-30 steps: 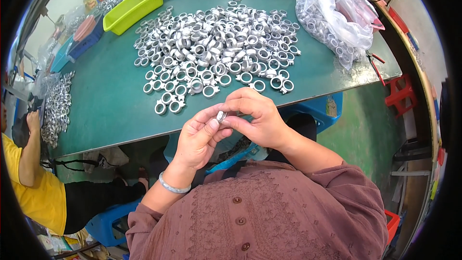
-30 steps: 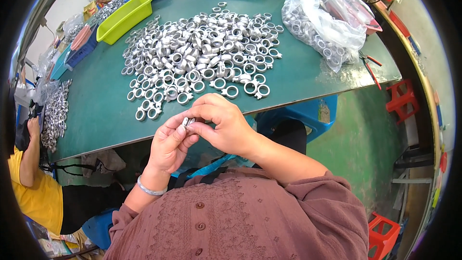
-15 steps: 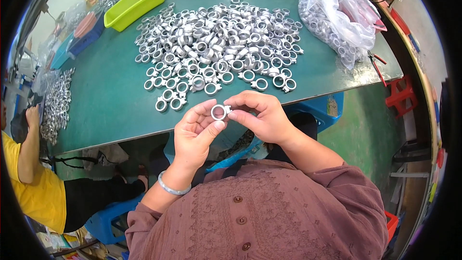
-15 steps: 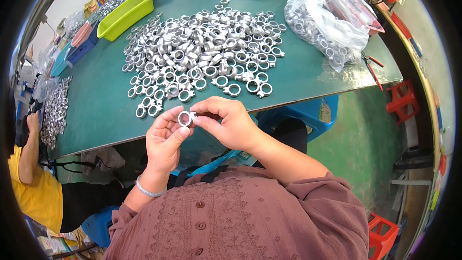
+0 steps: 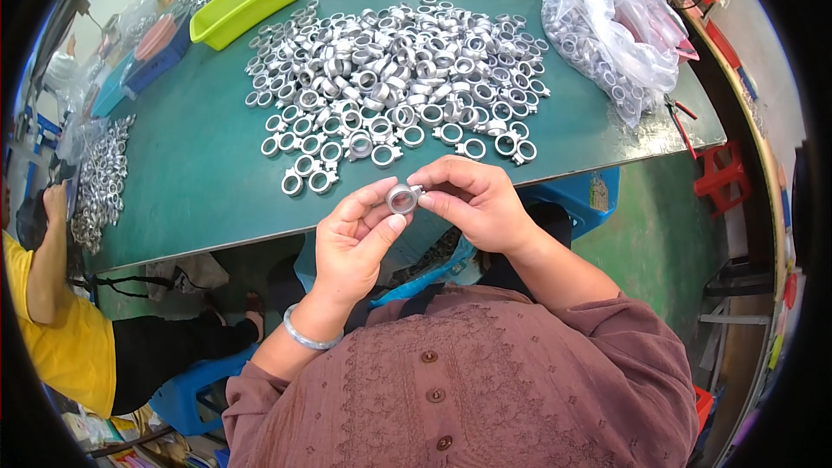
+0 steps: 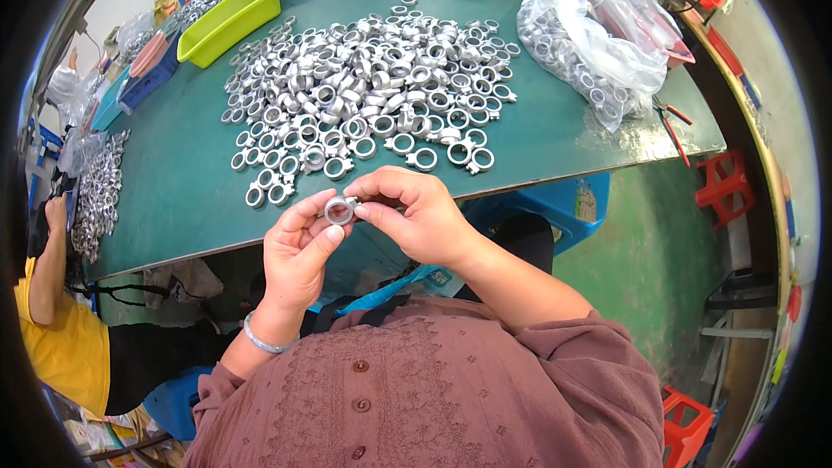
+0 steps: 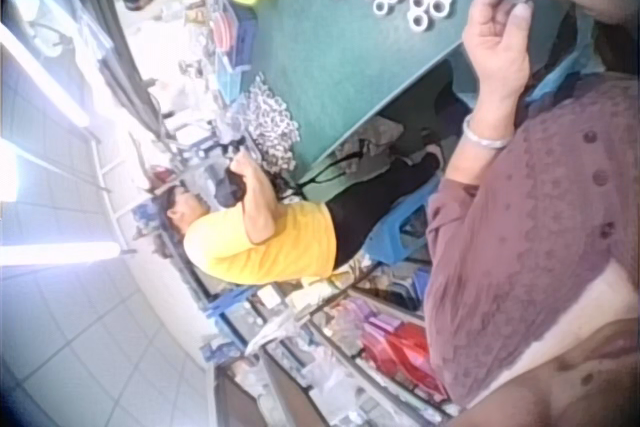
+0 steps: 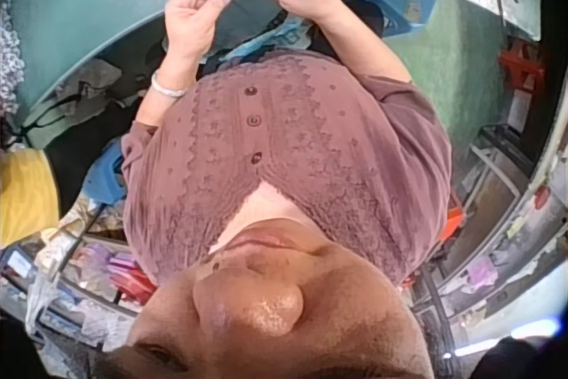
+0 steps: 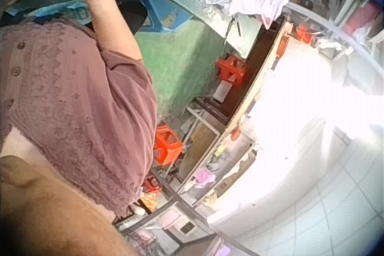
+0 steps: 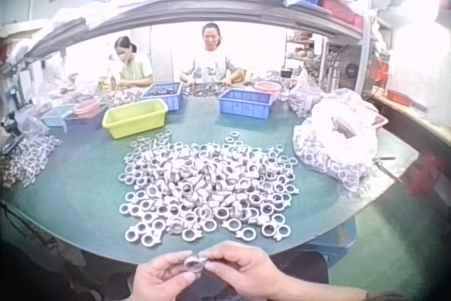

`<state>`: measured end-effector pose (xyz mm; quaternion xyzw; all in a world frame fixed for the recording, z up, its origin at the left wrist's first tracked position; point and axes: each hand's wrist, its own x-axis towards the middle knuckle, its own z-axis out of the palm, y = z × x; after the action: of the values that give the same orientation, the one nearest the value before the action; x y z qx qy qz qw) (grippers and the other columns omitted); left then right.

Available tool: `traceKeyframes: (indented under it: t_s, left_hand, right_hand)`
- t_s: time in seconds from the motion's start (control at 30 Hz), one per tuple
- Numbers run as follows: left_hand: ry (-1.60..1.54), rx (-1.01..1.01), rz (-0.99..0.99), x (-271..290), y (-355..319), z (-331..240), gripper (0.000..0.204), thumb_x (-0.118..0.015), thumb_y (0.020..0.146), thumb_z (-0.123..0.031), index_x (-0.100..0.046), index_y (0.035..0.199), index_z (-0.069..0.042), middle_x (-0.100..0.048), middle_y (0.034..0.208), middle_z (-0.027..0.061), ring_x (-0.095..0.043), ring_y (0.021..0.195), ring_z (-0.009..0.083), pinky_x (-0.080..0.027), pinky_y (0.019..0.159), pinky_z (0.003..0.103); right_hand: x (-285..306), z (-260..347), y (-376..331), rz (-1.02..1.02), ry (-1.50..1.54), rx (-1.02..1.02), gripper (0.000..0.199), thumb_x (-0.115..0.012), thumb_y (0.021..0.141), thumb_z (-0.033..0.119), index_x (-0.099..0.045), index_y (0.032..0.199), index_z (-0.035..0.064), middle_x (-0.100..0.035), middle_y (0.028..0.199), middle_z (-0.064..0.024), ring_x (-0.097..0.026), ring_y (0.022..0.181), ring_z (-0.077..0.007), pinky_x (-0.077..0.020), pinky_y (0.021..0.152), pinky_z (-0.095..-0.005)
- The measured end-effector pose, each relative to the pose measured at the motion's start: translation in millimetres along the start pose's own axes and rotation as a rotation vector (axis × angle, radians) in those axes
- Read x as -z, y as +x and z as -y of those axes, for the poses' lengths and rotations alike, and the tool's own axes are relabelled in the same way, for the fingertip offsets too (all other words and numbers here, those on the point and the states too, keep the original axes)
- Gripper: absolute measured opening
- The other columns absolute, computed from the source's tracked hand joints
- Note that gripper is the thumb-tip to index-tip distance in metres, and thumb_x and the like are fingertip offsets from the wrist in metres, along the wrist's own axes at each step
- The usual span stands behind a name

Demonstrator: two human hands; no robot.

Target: The person picks up and pours silver rings from trays and bins into a plastic bag, then picks up individual rings to place them into a small blue tray at a workstation.

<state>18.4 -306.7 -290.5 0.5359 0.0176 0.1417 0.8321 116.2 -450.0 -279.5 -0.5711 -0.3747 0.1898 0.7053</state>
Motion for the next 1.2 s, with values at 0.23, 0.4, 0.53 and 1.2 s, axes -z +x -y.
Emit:
traceKeyframes:
  t_s: [0.23, 0.4, 0.53, 1.2]
  left_hand:
    - [0.004, -0.013, 0.009, 0.6, -1.2, -0.4, 0.038, -0.057, 0.079, 0.007, -0.048, 0.115, 0.005, -0.058, 0.104, 0.0132, -0.058, 0.095, 0.0183, -0.048, 0.084, 0.029]
    - [-0.004, -0.001, 0.010, 0.5, -1.2, -0.8, 0.038, -0.057, 0.078, 0.007, -0.048, 0.116, 0.005, -0.058, 0.104, 0.0130, -0.058, 0.095, 0.0181, -0.048, 0.084, 0.029]
    - [0.017, -0.026, 0.008, -0.3, -1.6, -1.4, 0.036, -0.056, 0.080, 0.006, -0.048, 0.115, 0.005, -0.058, 0.104, 0.0131, -0.058, 0.095, 0.0183, -0.048, 0.083, 0.029]
    - [0.280, -0.277, 0.052, -1.6, 0.1, 1.1, 0.066, -0.060, 0.073, 0.010, -0.029, 0.130, -0.002, -0.052, 0.104, 0.0114, -0.055, 0.093, 0.0169, -0.045, 0.083, 0.029]
  right_hand:
    - [-1.6, 2.3, 0.0, 0.004, -0.070, 0.038, 0.016, -0.057, 0.080, -0.005, -0.060, 0.095, -0.0012, -0.058, 0.087, -0.0060, -0.058, 0.081, -0.0113, -0.0464, 0.071, -0.0220]
    - [-1.2, 3.2, 0.0, 0.002, -0.105, 0.042, 0.015, -0.057, 0.080, -0.005, -0.060, 0.094, -0.0010, -0.058, 0.087, -0.0060, -0.058, 0.080, -0.0112, -0.0464, 0.070, -0.0221]
    - [-1.2, 3.3, 1.0, 0.008, -0.114, 0.049, 0.015, -0.057, 0.080, -0.005, -0.060, 0.094, -0.0011, -0.058, 0.087, -0.0059, -0.058, 0.080, -0.0110, -0.0463, 0.070, -0.0221]
    - [-1.4, -2.4, -2.1, 0.024, 0.086, 0.021, 0.023, -0.057, 0.078, -0.007, -0.059, 0.100, 0.0001, -0.059, 0.093, -0.0056, -0.058, 0.087, -0.0119, -0.0468, 0.077, -0.0243]
